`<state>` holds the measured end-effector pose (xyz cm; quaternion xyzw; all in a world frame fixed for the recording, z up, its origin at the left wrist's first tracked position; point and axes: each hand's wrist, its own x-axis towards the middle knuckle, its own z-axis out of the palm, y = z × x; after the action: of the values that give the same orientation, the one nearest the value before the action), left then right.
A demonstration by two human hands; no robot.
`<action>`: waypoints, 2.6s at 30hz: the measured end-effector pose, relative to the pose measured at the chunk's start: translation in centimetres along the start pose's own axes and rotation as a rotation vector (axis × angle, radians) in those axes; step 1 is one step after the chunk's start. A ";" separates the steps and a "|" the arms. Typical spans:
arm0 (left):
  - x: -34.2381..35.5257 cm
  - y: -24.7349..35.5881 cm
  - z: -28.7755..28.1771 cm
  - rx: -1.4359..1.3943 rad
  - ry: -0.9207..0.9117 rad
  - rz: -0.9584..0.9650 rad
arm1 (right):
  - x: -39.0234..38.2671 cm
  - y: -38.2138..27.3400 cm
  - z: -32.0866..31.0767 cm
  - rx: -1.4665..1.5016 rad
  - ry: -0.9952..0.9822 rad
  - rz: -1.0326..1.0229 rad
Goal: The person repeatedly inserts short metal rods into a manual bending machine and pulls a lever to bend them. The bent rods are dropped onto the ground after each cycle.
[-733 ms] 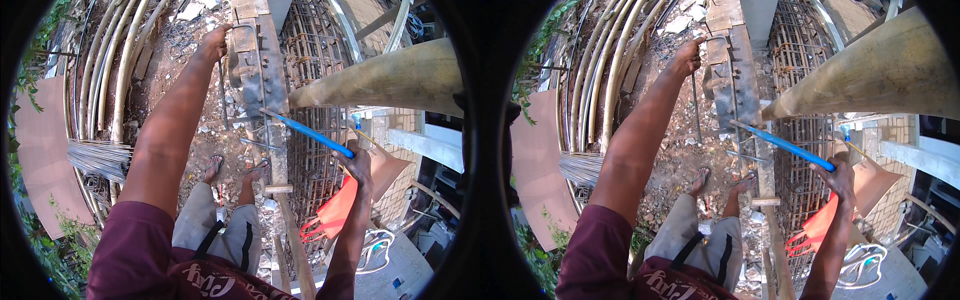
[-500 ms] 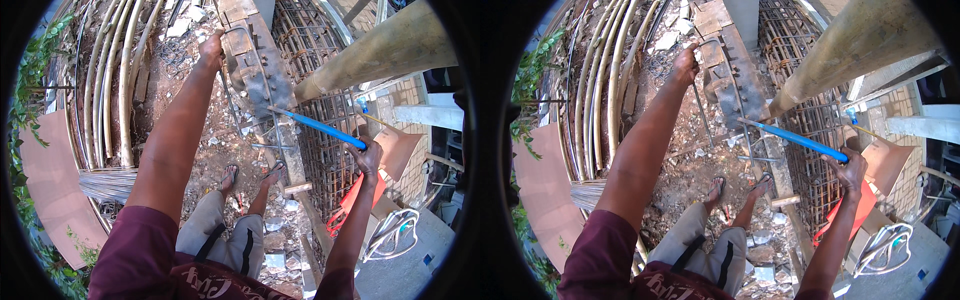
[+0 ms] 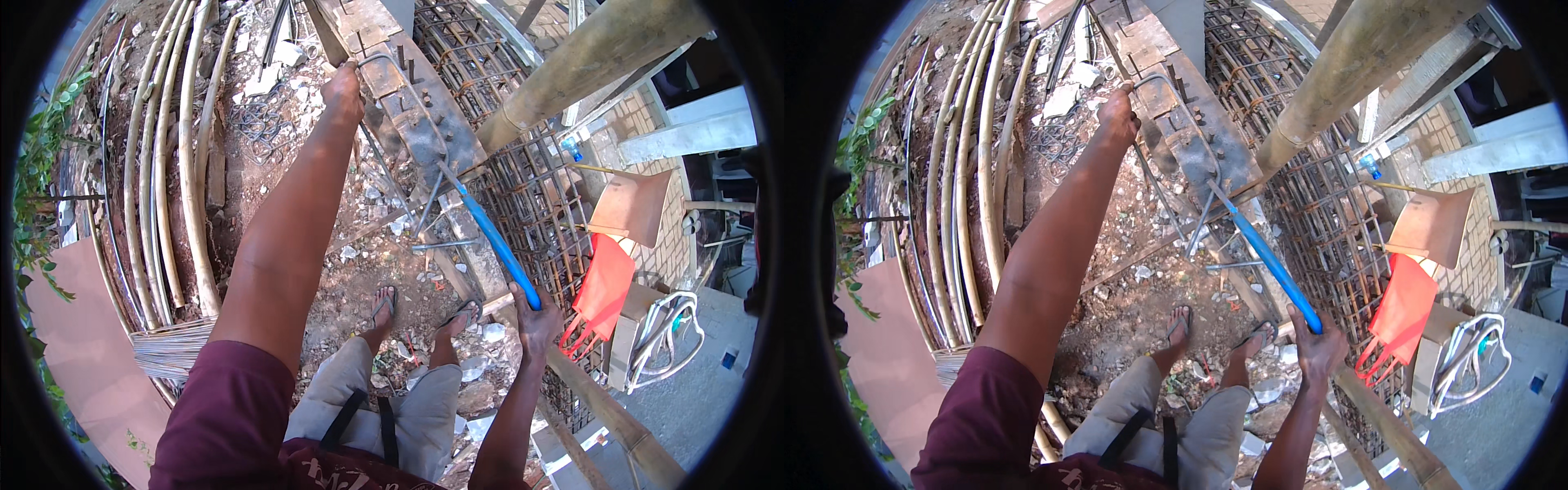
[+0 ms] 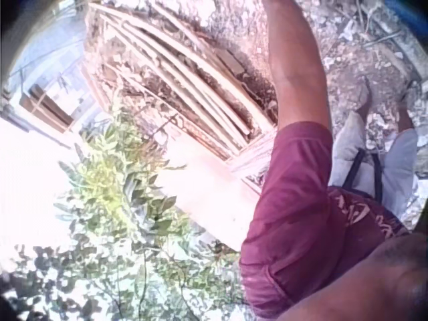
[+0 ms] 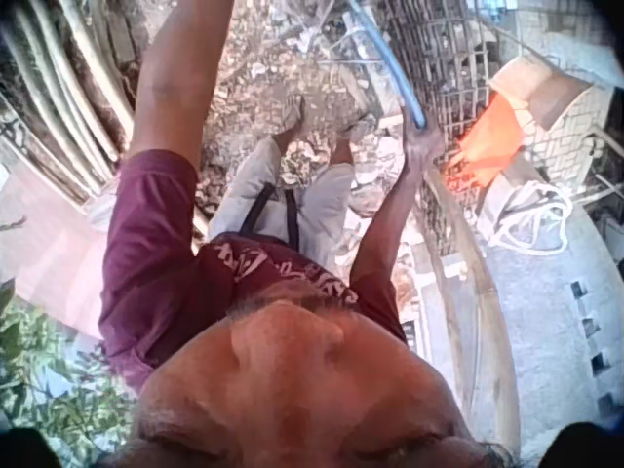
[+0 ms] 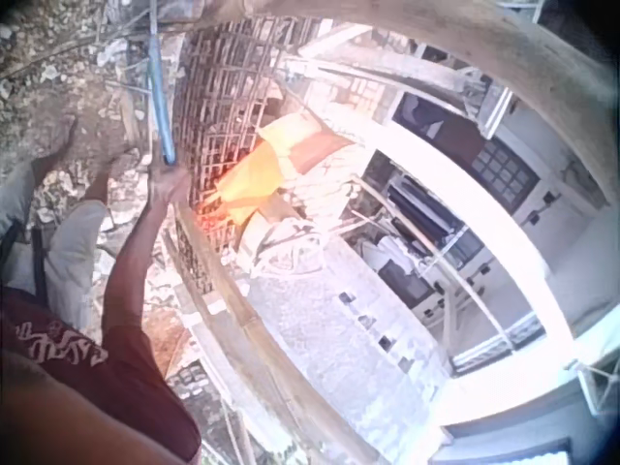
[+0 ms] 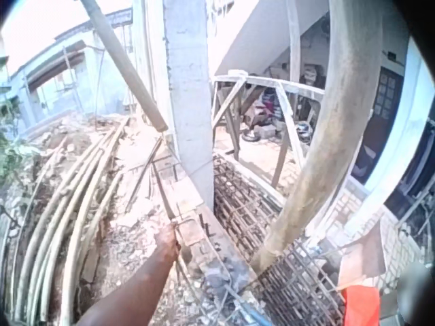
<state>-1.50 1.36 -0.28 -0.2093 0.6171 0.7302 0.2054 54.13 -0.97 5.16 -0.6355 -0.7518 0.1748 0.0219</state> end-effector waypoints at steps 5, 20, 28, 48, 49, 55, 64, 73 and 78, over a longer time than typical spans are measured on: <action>0.2 0.2 -0.1 0.095 0.036 -0.085 | 0.1 -1.0 -3.5 -0.036 -0.005 -0.090; -0.1 0.5 -1.8 0.098 -0.190 -0.011 | 6.5 3.3 -0.6 0.543 -1.322 0.027; 1.8 -0.3 -2.9 0.052 -0.271 0.021 | -0.2 4.2 4.7 0.805 -1.282 0.146; -2.2 2.2 -1.7 0.100 -0.217 -0.239 | -8.7 -1.9 4.5 0.800 -0.921 0.188; -1.9 1.9 -1.8 0.121 -0.206 -0.258 | -8.3 -2.2 3.3 0.768 -0.908 0.203; -1.8 3.2 -2.9 0.202 -0.361 -0.292 | -8.8 -3.5 -0.3 0.665 -0.757 0.178; -18.4 12.5 -7.9 -0.399 -0.635 -0.365 | -12.3 -7.0 -3.4 0.788 -0.624 0.295; -22.1 0.5 -15.1 -0.858 -0.146 -0.249 | -8.8 -5.4 -5.1 0.732 -0.576 0.263; -22.5 -6.1 -16.3 -1.118 -0.119 -0.170 | -6.4 -3.8 -7.1 0.614 -0.570 0.257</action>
<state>21.42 -14.78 4.88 -0.2937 0.1052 0.9372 0.1560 53.58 -5.94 14.11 -0.6143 -0.5557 0.5599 -0.0203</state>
